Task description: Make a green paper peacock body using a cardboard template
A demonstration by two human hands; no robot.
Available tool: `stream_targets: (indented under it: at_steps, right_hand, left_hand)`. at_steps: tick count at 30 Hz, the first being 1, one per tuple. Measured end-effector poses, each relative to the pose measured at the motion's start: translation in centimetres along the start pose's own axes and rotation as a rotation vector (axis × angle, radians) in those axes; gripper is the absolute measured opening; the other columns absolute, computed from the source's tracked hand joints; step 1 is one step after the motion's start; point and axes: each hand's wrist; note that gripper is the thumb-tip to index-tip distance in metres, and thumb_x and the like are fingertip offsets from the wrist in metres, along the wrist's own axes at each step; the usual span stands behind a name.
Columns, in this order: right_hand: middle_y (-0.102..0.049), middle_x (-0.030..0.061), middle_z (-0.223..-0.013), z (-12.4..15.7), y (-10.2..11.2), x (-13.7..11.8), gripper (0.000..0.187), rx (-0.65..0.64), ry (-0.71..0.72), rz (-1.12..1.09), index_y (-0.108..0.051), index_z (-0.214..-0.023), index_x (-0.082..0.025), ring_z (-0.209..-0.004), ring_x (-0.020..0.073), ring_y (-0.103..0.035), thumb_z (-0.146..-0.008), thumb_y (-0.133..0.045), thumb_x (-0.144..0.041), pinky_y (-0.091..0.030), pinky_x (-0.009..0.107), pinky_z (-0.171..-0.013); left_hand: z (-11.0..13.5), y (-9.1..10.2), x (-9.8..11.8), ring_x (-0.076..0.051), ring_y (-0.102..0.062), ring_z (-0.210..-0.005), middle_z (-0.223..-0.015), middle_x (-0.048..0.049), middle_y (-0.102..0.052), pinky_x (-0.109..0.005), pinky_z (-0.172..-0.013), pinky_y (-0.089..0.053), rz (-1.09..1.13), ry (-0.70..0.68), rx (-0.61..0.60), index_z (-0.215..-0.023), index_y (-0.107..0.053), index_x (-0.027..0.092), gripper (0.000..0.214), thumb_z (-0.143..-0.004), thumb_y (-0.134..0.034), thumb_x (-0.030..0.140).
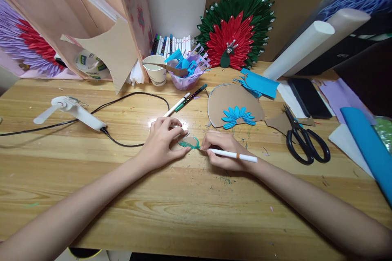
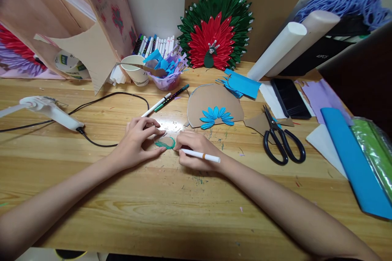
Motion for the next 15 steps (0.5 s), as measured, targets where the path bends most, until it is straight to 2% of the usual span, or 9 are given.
stream_targets:
  at_steps: [4, 7, 10, 15]
  right_hand:
    - [-0.058, 0.0022, -0.068, 0.04, -0.05, 0.08, 0.014, 0.067, -0.013, 0.033, -0.050, -0.071, -0.019, -0.064, 0.0153, -0.051, -0.069, -0.046, -0.007, -0.040, 0.027, -0.060]
    - [-0.058, 0.0026, -0.068, 0.00, -0.05, -0.02, 0.014, 0.012, 0.039, 0.020, -0.050, -0.071, -0.020, -0.064, 0.0157, -0.051, -0.069, -0.046, -0.007, -0.041, 0.027, -0.061]
    - [-0.057, 0.0021, -0.067, -0.05, -0.02, -0.13, 0.014, 0.057, 0.023, 0.045, -0.049, -0.071, -0.020, -0.063, 0.0155, -0.050, -0.069, -0.045, -0.006, -0.040, 0.027, -0.060]
    - [-0.057, 0.0020, -0.067, -0.08, 0.00, -0.12, 0.015, 0.037, 0.042, 0.038, -0.049, -0.071, -0.020, -0.063, 0.0153, -0.050, -0.068, -0.044, -0.006, -0.040, 0.027, -0.060]
  left_hand:
    - [0.03, 0.00, 0.01, -0.026, -0.042, -0.105, -0.112, -0.0056, -0.053, -0.043, -0.089, -0.034, -0.003, -0.005, 0.001, -0.099, -0.062, 0.025, 0.032, -0.073, -0.067, 0.042]
    - [0.03, 0.00, 0.01, -0.026, -0.042, -0.105, -0.112, -0.0057, -0.053, -0.043, -0.089, -0.034, -0.003, -0.005, 0.002, -0.099, -0.062, 0.025, 0.032, -0.073, -0.068, 0.042]
    - [0.02, 0.01, 0.02, -0.026, -0.042, -0.106, -0.112, -0.0056, -0.053, -0.043, -0.089, -0.034, -0.005, -0.005, 0.004, -0.099, -0.062, 0.025, 0.032, -0.073, -0.068, 0.042]
    - [0.00, 0.01, -0.02, -0.026, -0.042, -0.106, -0.112, -0.0058, -0.052, -0.043, -0.089, -0.034, -0.004, -0.005, 0.002, -0.100, -0.062, 0.025, 0.032, -0.073, -0.067, 0.042]
Point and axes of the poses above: each hand's wrist, its own z-axis away from the middle knuckle, its own y-axis out of the back of the hand, x = y × z
